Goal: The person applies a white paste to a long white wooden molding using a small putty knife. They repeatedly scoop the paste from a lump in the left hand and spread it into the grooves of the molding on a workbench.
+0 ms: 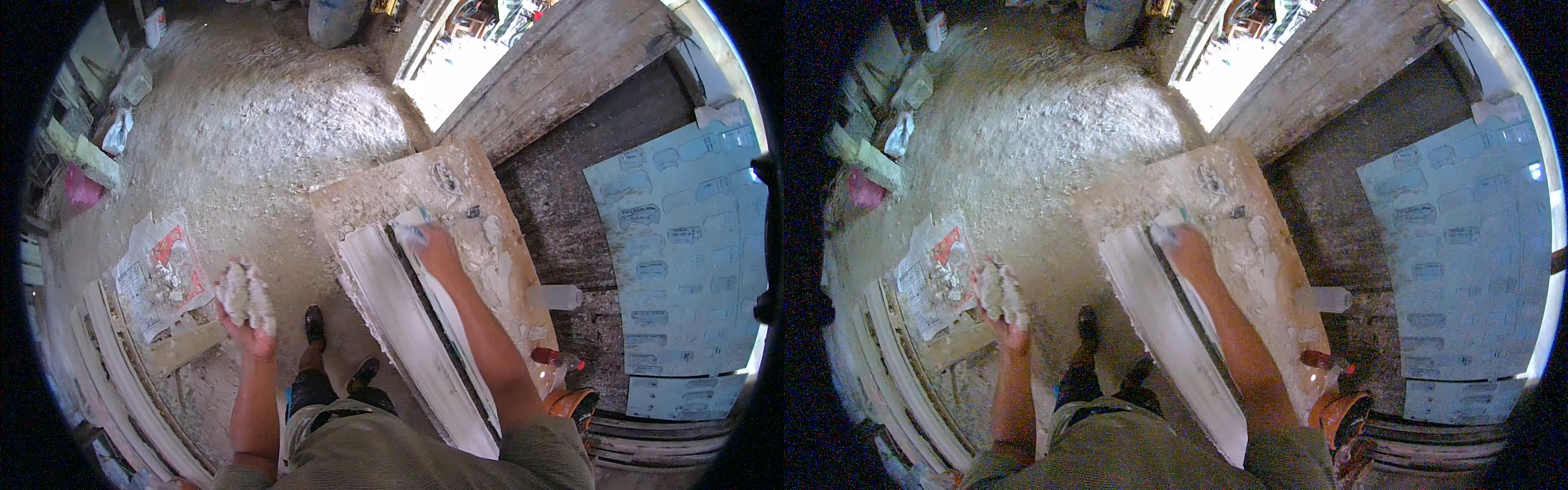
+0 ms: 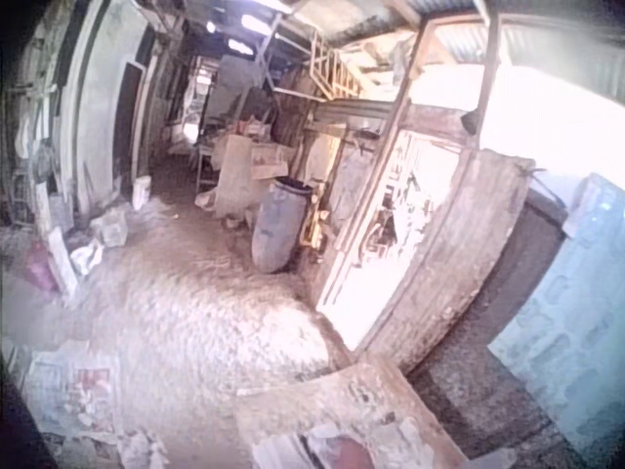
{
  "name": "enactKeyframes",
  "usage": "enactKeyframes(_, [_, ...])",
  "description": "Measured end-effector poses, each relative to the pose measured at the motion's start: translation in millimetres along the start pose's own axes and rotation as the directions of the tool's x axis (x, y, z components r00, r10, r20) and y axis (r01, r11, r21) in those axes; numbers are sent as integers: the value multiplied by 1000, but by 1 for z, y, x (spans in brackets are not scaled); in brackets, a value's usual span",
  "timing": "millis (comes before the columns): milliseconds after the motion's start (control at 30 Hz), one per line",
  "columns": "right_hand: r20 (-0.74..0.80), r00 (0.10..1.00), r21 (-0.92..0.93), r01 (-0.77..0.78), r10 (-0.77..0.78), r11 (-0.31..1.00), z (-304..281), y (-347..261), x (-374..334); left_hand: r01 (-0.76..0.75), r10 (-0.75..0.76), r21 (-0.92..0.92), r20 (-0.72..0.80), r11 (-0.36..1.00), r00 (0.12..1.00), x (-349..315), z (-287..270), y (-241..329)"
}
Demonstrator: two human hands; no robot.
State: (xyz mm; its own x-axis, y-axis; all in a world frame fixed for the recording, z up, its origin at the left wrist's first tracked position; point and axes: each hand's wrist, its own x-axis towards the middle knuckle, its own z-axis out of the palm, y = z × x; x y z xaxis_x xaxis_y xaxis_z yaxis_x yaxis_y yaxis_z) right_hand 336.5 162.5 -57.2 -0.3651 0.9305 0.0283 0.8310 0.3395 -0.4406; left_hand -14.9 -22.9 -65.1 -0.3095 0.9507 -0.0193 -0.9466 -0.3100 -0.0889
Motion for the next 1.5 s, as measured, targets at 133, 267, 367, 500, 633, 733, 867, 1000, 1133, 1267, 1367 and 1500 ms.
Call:
enactKeyframes(133, [104, 983, -208, 171, -152, 963, 20, 27, 51, 22, -20, -35, 73, 999, 997, -5, -6, 42])
enactKeyframes(267, [334, 917, -317, 329, -221, 889, 30, 44, 59, -17, 18, 7, -62, 1000, 998, -35, -22, 51])
enactKeyframes(367, [378, 898, -259, 338, -227, 905, 28, 54, 47, -61, 62, 11, -223, 998, 973, -63, -30, 33])
enactKeyframes(500, [421, 887, -222, 303, -190, 927, 18, 64, 3, 54, -47, 26, -212, 998, 976, -107, -25, -18])
enactKeyframes(633, [449, 875, -228, 306, -179, 925, 6, 83, -75, 176, -154, 24, -376, 984, 914, -160, -12, -70])
enactKeyframes(733, [490, 857, -198, 289, -161, 937, -6, 112, -162, 203, -220, -87, -457, 975, 862, -204, -13, -102])
enactKeyframes(867, [520, 810, -131, 390, -272, 912, -26, 156, -298, 266, -268, -76, -494, 961, 827, -270, -35, -140])
enactKeyframes(1000, [478, 834, -101, 364, -275, 926, -47, 185, -449, 379, -323, 3, -520, 925, 791, -332, -58, -174])
enactKeyframes(1133, [529, 832, -154, 290, -169, 945, -73, 205, -592, 531, -449, 27, -500, 847, 740, -380, -66, -207])
enactKeyframes(1267, [733, 679, -202, 269, -36, 942, -96, 224, -669, 657, -521, 26, -586, 754, 621, -408, -67, -236])
enactKeyframes(1367, [877, 442, -328, 265, 188, 907, -113, 224, -676, 775, -553, 217, -589, 594, 589, -417, -68, -254])
enactKeyframes(1500, [705, 706, -251, 165, 64, 954, -134, 191, -626, 831, -654, 8, -613, 556, 444, -422, -70, -276])
